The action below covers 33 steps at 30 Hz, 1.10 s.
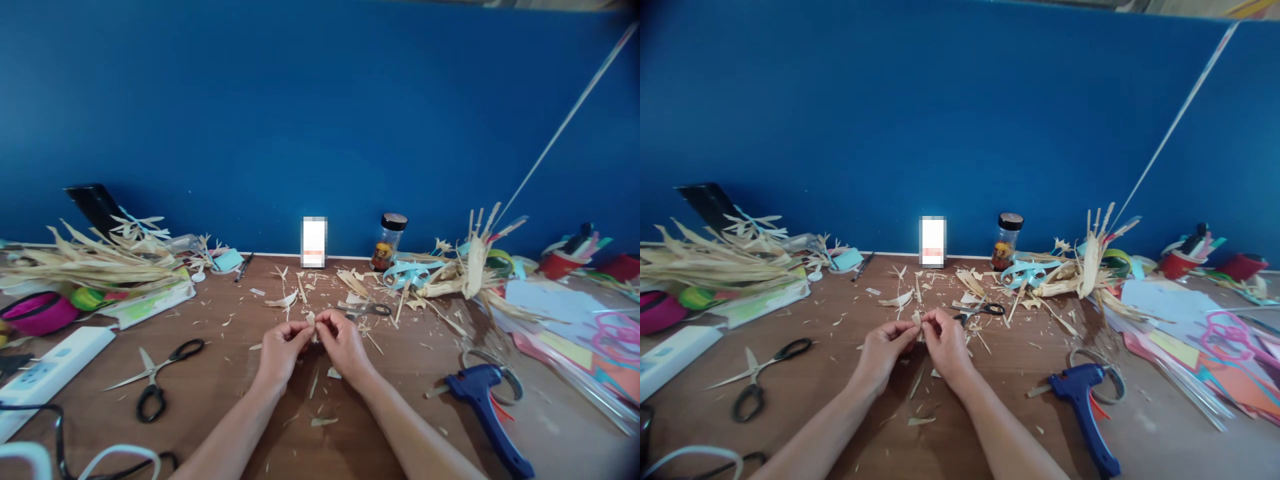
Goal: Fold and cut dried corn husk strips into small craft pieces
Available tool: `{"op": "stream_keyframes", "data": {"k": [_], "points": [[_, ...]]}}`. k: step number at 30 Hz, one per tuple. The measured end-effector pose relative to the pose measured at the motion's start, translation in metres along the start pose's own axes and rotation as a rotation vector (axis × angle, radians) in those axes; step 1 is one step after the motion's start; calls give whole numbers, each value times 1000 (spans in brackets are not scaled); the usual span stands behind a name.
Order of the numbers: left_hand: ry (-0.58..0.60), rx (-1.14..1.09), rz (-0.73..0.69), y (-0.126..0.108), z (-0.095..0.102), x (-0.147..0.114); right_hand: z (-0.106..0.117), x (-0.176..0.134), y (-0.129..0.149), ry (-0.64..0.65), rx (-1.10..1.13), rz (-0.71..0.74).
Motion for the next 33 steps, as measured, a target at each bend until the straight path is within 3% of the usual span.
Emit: {"op": "stream_keyframes", "data": {"k": [8, 23, 33], "points": [[8, -17, 57, -5, 0, -3, 0, 0, 0, 43, -7, 6], [-2, 121, -60, -1, 0, -2, 0, 1, 7, 41, 124, -46], [40, 83, -35, -5, -3, -6, 0, 1, 1, 9, 141, -53]]}}
Point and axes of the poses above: each hand's wrist, its own x-axis towards the middle knuckle, its own z-axis out of the back of the hand, y = z × x, the point moved 1 cm from there along x, towards the middle knuckle, and after that the axes turned 9 degrees about z, right-handed, at the moved point
